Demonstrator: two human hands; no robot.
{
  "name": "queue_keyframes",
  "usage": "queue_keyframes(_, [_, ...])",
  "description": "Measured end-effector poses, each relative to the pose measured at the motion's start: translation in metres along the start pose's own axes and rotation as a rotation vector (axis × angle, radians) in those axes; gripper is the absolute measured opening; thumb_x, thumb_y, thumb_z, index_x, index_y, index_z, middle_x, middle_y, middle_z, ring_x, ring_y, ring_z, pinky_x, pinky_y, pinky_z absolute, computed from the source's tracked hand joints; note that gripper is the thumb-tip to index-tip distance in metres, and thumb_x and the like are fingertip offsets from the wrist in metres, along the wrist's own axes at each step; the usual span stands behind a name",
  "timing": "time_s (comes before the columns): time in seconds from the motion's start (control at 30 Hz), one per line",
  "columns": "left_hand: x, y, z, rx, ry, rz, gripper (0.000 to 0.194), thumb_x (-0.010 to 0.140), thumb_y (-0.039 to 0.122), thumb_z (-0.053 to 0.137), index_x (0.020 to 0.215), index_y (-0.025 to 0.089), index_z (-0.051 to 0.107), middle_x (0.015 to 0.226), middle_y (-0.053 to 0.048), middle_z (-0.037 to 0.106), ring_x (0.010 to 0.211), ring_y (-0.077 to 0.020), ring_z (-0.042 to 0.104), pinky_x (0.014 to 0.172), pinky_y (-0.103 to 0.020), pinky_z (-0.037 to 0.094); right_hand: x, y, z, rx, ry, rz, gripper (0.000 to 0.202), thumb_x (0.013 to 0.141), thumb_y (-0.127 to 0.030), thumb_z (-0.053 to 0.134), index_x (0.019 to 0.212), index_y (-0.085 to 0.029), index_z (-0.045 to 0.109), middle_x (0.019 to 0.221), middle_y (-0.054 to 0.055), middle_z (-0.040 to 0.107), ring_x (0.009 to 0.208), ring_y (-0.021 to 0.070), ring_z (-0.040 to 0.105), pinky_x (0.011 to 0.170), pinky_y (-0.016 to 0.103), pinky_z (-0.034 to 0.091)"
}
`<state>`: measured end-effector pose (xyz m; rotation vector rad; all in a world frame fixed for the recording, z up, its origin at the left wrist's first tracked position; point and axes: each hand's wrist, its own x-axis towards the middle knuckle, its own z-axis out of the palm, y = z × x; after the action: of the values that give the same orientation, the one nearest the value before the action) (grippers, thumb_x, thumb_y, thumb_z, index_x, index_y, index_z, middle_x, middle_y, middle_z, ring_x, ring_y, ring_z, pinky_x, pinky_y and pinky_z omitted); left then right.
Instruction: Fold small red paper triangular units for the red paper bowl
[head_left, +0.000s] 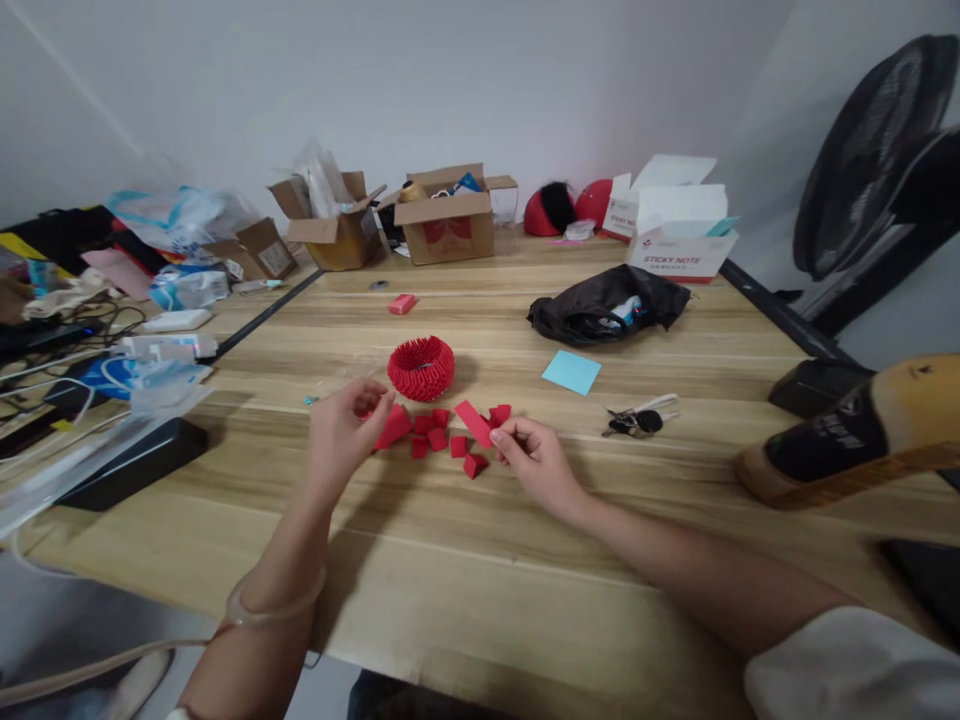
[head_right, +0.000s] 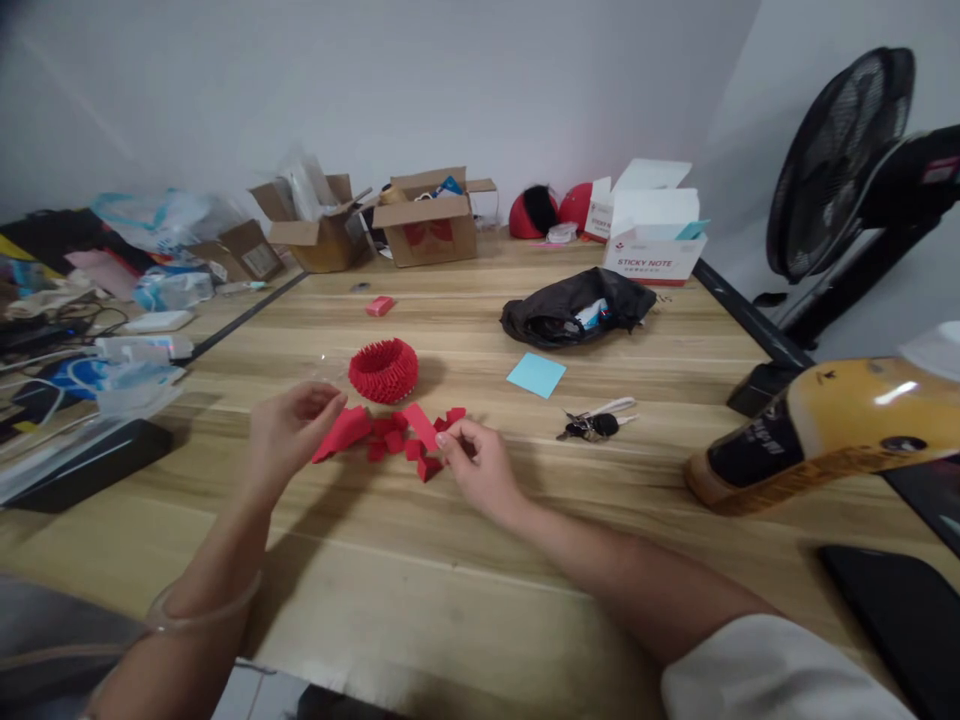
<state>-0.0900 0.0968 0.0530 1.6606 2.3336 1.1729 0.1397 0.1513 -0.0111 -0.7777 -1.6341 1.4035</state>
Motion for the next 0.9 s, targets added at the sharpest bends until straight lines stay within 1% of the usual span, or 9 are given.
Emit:
queue_keyframes(0.03, [0.005,-0.005,-0.005,0.118,-0.074,-0.035,0.021,0.078,0.037,0.059,0.077,0.017,0.067,0.072,-0.005,0.070,0.070,-0.0202,0.067,0.069,-0.029,0.051,0.000,0.001,0.000,0.002,0.003,0.000,0.029,0.085,-0.038,0.055,0.064,-0.018,0.052,0.058,-0.002,0.051,0.052,0.0100,0.044,0.051,0.022,0.033])
queue_keyframes(0.13, [0.015,-0.018,-0.012,0.353,-0.195,-0.127,0.029,0.076,0.044,0.059,0.080,0.018,0.071,0.084,-0.009,0.074,0.083,-0.0259,0.068,0.073,-0.032,0.049,-0.001,0.000,0.000,0.030,0.011,0.038,0.035,0.084,-0.040,0.057,0.058,-0.018,0.050,0.052,-0.003,0.049,0.049,0.0094,0.042,0.049,0.022,0.032])
queue_keyframes(0.23, [0.016,-0.026,-0.011,0.430,-0.330,-0.187,0.038,0.069,0.050,0.065,0.087,0.018,0.072,0.084,-0.011,0.074,0.082,-0.0280,0.068,0.066,-0.031,0.047,-0.002,-0.003,0.000,0.048,0.010,0.083,0.044,0.084,-0.044,0.058,0.050,-0.018,0.045,0.046,-0.004,0.045,0.046,0.0083,0.038,0.047,0.022,0.030])
queue_keyframes(0.3, [0.016,-0.029,-0.009,0.446,-0.390,-0.193,0.039,0.067,0.048,0.068,0.088,0.016,0.071,0.081,-0.011,0.074,0.079,-0.0279,0.068,0.063,-0.030,0.045,-0.002,-0.005,0.000,0.051,-0.001,0.089,0.046,0.084,-0.045,0.058,0.048,-0.018,0.044,0.046,-0.003,0.045,0.045,0.0082,0.038,0.046,0.022,0.030])
queue_keyframes(0.4, [0.016,-0.030,-0.008,0.447,-0.408,-0.192,0.026,0.069,0.038,0.067,0.082,0.016,0.070,0.078,-0.011,0.073,0.076,-0.0265,0.068,0.060,-0.029,0.043,-0.003,-0.007,0.000,0.039,-0.011,0.083,0.046,0.083,-0.046,0.058,0.049,-0.018,0.046,0.046,-0.003,0.046,0.046,0.0085,0.038,0.046,0.022,0.030])
queue_keyframes(0.47, [0.016,-0.030,-0.008,0.438,-0.397,-0.179,0.022,0.069,0.036,0.066,0.078,0.016,0.070,0.076,-0.010,0.073,0.075,-0.0258,0.068,0.059,-0.028,0.042,-0.002,-0.006,0.000,0.023,-0.009,0.082,0.046,0.084,-0.047,0.058,0.049,-0.018,0.046,0.046,-0.003,0.046,0.046,0.0085,0.038,0.046,0.023,0.030])
queue_keyframes(0.63, [0.015,-0.031,-0.005,0.483,-0.398,-0.087,0.040,0.068,0.053,0.067,0.081,0.016,0.072,0.078,-0.014,0.073,0.073,-0.0281,0.066,0.059,-0.031,0.042,-0.002,-0.006,0.000,0.029,-0.007,0.087,0.046,0.085,-0.047,0.056,0.050,-0.018,0.046,0.047,-0.003,0.046,0.046,0.0085,0.039,0.047,0.023,0.031])
queue_keyframes(0.77, [0.015,-0.032,-0.004,0.438,-0.464,-0.098,0.032,0.071,0.037,0.066,0.092,0.015,0.073,0.083,-0.014,0.073,0.074,-0.0264,0.067,0.061,-0.030,0.044,-0.002,-0.005,0.000,0.034,-0.016,0.088,0.045,0.085,-0.046,0.056,0.050,-0.018,0.047,0.047,-0.003,0.047,0.046,0.0088,0.040,0.047,0.023,0.031])
queue_keyframes(0.9, [0.015,-0.031,-0.005,0.445,-0.468,-0.100,0.029,0.072,0.031,0.063,0.094,0.015,0.073,0.085,-0.014,0.073,0.078,-0.0274,0.068,0.065,-0.031,0.046,-0.001,-0.001,0.000,-0.045,-0.011,0.061,0.042,0.087,-0.040,0.055,0.052,-0.017,0.050,0.047,-0.002,0.049,0.046,0.0094,0.042,0.047,0.023,0.032])
